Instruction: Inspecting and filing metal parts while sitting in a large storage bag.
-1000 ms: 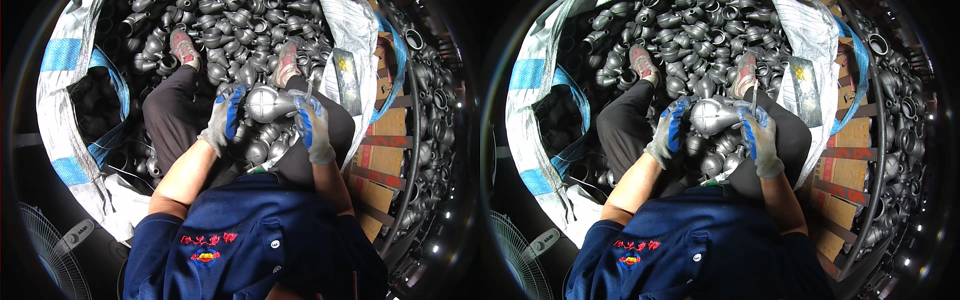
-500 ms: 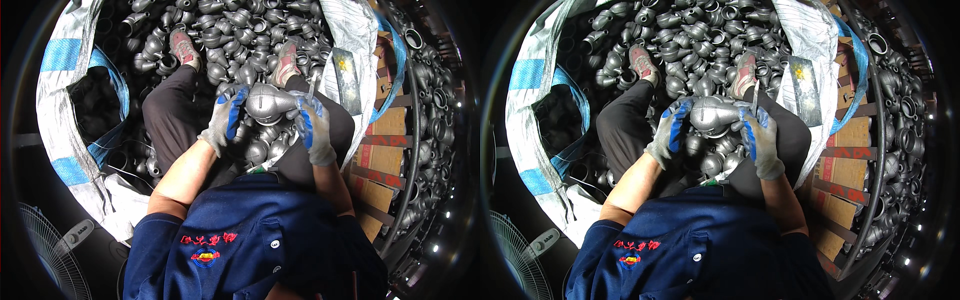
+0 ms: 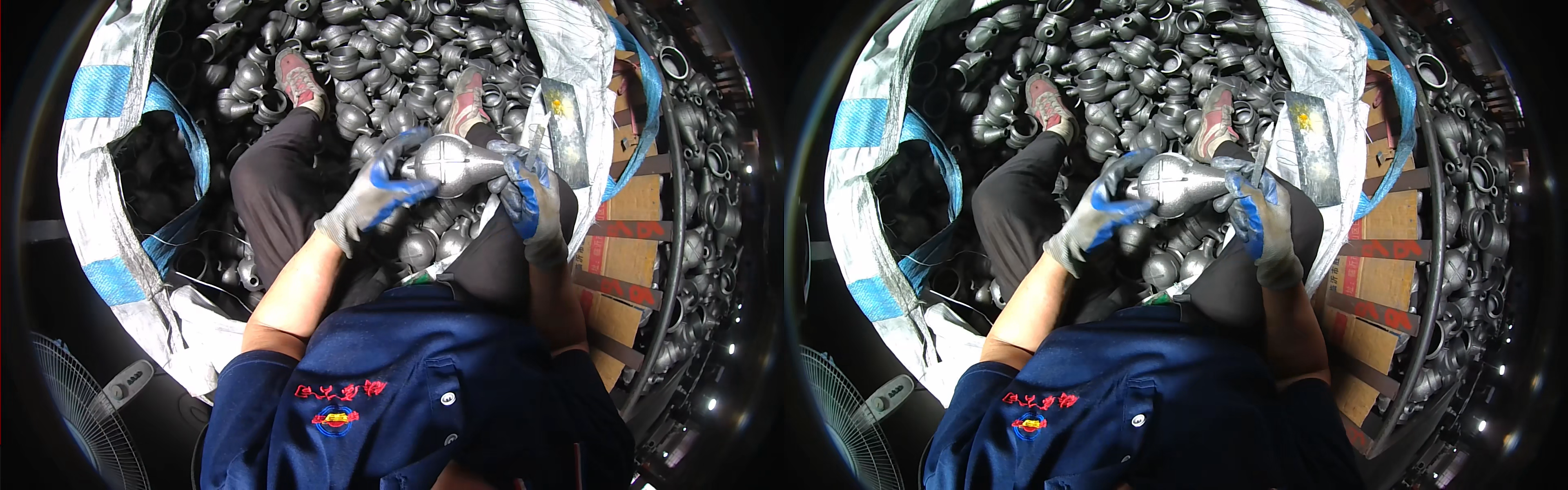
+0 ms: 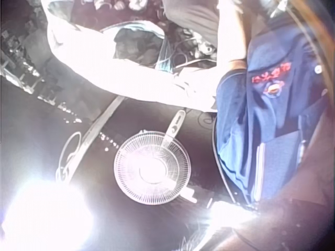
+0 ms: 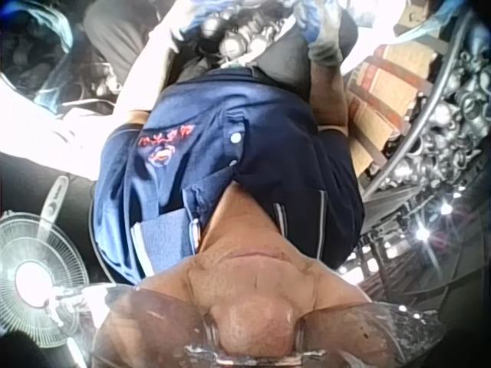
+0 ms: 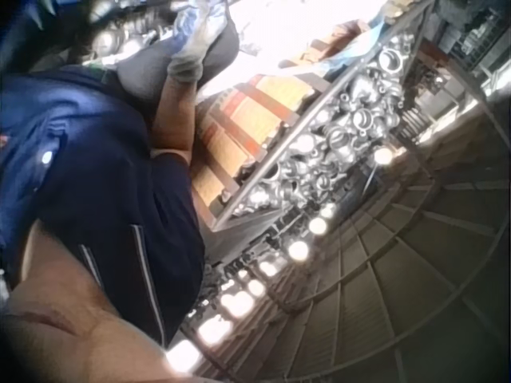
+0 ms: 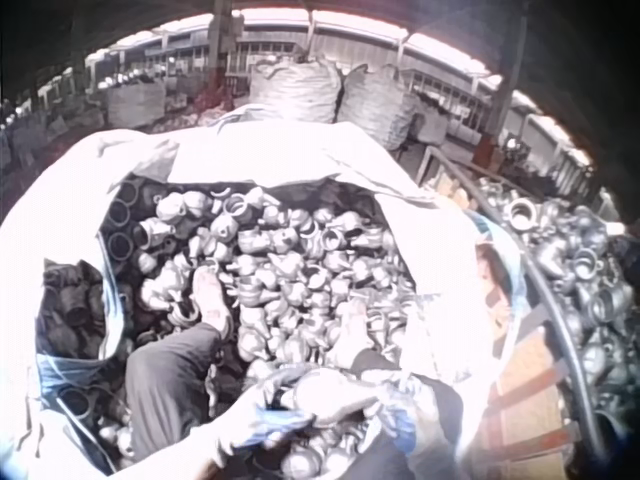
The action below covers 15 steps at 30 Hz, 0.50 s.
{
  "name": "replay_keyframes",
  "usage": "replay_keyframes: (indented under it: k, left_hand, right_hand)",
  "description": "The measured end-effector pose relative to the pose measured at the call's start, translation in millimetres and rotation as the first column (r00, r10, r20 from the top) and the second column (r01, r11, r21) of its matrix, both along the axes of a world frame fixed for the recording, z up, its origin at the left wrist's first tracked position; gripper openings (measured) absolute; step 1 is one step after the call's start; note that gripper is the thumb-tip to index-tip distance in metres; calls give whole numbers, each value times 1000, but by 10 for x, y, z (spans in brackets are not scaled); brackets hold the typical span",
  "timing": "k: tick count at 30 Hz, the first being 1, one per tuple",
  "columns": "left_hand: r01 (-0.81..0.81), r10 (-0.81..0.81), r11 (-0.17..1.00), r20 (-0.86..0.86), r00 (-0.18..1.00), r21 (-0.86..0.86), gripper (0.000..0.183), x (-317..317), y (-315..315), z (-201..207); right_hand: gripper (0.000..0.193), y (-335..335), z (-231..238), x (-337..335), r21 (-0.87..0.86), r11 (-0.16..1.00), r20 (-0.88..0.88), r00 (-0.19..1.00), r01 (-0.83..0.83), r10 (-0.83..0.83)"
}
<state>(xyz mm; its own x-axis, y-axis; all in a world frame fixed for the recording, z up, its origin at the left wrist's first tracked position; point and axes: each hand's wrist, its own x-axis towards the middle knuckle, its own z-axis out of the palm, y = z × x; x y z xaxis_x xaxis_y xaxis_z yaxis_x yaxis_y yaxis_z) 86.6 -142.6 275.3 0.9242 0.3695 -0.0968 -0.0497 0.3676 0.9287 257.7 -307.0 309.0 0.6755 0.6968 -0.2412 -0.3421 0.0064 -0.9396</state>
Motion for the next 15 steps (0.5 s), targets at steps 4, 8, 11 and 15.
replay_keyframes:
  k: [4, 8, 11, 15]
  left_hand:
    - [-30, 159, 653, -97, 983, 756, 108, 11, -60, 12]
    - [40, 177, 614, -187, 966, 788, 111, 1, -49, 48]
    - [140, 173, 562, -282, 944, 815, 112, -2, -51, 54]
    - [15, 236, 573, -182, 954, 820, 110, -2, -126, -11]
  right_hand:
    - [17, -1, -31, 19, -74, 997, 174, 984, -26, 39]
    - [18, -7, -78, 18, -94, 995, 140, 990, -21, 34]
    - [23, 27, -51, -18, -64, 995, 99, 991, -79, 85]
    - [29, 95, 40, -93, -55, 995, -21, 996, -89, 88]
